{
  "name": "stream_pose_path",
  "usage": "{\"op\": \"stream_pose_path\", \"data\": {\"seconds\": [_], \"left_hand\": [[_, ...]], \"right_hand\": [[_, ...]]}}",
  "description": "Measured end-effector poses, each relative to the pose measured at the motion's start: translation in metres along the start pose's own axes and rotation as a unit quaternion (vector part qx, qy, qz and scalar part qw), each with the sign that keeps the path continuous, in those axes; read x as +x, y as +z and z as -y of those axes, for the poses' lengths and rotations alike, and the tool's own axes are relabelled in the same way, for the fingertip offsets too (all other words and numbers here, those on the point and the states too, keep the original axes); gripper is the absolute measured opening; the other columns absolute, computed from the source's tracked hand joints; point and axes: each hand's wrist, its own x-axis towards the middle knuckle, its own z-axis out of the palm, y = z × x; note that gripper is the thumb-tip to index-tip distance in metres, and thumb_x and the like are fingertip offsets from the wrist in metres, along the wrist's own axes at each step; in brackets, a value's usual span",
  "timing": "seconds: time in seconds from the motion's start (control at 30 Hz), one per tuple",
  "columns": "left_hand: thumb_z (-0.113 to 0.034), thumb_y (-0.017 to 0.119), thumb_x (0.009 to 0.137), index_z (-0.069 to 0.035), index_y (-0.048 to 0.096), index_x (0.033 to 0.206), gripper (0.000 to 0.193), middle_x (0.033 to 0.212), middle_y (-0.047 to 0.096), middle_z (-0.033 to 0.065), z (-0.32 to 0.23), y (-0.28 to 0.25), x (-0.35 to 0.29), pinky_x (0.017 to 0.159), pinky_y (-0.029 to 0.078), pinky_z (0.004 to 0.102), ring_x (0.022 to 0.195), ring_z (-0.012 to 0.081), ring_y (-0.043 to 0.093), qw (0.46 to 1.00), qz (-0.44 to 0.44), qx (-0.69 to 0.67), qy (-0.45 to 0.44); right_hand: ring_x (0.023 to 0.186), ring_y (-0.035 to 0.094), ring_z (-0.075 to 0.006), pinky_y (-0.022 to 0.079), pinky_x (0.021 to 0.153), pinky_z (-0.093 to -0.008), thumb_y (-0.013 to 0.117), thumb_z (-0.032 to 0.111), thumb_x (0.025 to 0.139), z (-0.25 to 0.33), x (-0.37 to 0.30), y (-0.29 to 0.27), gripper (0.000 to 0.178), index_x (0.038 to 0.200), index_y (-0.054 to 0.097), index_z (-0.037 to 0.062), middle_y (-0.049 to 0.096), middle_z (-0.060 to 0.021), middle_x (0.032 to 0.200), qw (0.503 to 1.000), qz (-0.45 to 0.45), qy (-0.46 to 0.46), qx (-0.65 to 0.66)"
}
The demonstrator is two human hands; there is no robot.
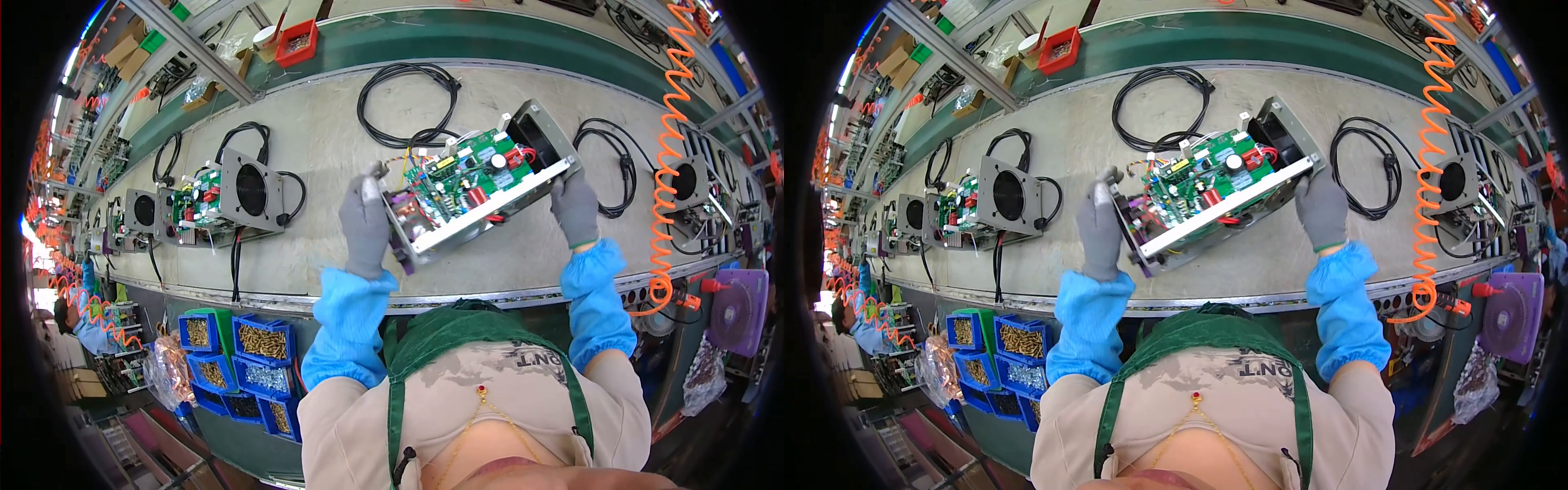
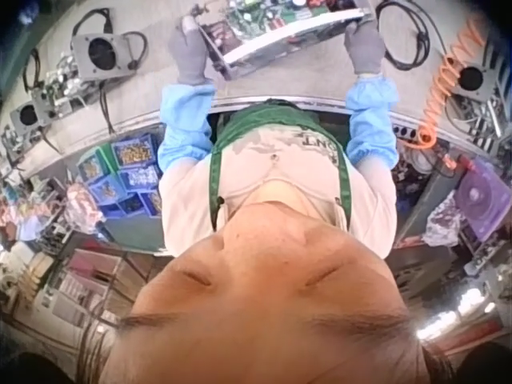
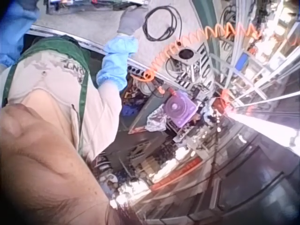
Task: Assembling electronic components on a printed circuit board using an electric screwdriver.
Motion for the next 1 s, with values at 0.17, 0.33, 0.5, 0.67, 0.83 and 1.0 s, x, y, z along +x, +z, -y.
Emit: {"op": "stream_pose_path", "data": {"seconds": [0.17, 0.33, 0.5, 0.67, 0.83, 1.0], "left_hand": [[-0.017, 0.045, 0.093, 0.003, 0.049, 0.126, 0.039, 0.112, 0.059, 0.0219, -0.007, 0.006, -0.048, 0.086, 0.047, 0.0368, 0.097, 0.0305, 0.061, 0.981, 0.068, 0.113, 0.141], [-0.012, 0.048, 0.089, 0.002, 0.04, 0.134, 0.048, 0.124, 0.052, 0.0211, -0.031, 0.039, -0.095, 0.094, 0.043, 0.036, 0.11, 0.0318, 0.055, 0.947, 0.275, 0.093, 0.136], [-0.013, 0.055, 0.086, 0.002, 0.054, 0.12, 0.037, 0.113, 0.059, 0.0149, -0.016, 0.044, -0.072, 0.094, 0.044, 0.0338, 0.106, 0.026, 0.058, 0.935, 0.349, -0.025, 0.055], [-0.015, 0.055, 0.088, 0.002, 0.058, 0.116, 0.033, 0.108, 0.062, 0.014, 0.005, 0.047, 0.034, 0.089, 0.045, 0.0306, 0.101, 0.0195, 0.06, 0.978, 0.205, 0.025, 0.035], [-0.012, 0.055, 0.081, 0.002, 0.057, 0.116, 0.038, 0.11, 0.063, 0.0166, 0.029, 0.124, 0.15, 0.087, 0.046, 0.0326, 0.099, 0.0215, 0.06, 0.95, 0.188, 0.144, 0.203], [-0.01, 0.054, 0.076, 0.002, 0.057, 0.11, 0.037, 0.096, 0.065, 0.019, 0.068, 0.176, 0.193, 0.079, 0.048, 0.0374, 0.087, 0.0281, 0.063, 0.905, 0.383, 0.179, 0.052]], "right_hand": [[0.078, 0.062, -0.0404, 0.05, 0.068, -0.0482, 0.055, 0.018, 0.084, -0.01, 0.074, 0.008, 0.04, 0.121, 0.048, 0.005, 0.064, -0.0229, 0.089, 0.995, 0.063, 0.01, 0.077], [0.098, 0.06, -0.0386, 0.049, 0.081, -0.044, 0.059, 0.018, 0.082, -0.024, 0.154, 0.018, 0.051, 0.129, 0.044, 0.0063, 0.061, -0.0247, 0.106, 0.984, 0.137, -0.034, 0.111], [0.097, 0.061, -0.0264, 0.048, 0.081, -0.0351, 0.059, 0.017, 0.087, -0.029, 0.113, -0.018, 0.05, 0.134, 0.044, 0.0068, 0.064, -0.0157, 0.109, 0.958, 0.076, -0.134, 0.24], [0.068, 0.053, -0.0101, 0.043, 0.059, -0.0236, 0.057, 0.015, 0.086, -0.009, -0.049, -0.092, 0.021, 0.098, 0.059, -0.002, 0.059, -0.005, 0.078, 0.906, -0.072, 0.203, 0.365], [0.064, 0.057, -0.0156, 0.047, 0.061, -0.029, 0.064, 0.018, 0.079, 0.042, -0.15, -0.078, 0.029, 0.1, 0.052, 0.0019, 0.059, -0.0099, 0.08, 0.883, 0.037, 0.218, 0.414], [0.075, 0.064, -0.0243, 0.051, 0.069, -0.0369, 0.066, 0.023, 0.076, 0.058, -0.149, -0.077, 0.041, 0.107, 0.049, 0.0027, 0.061, -0.0135, 0.088, 0.936, 0.074, 0.239, 0.247]]}}
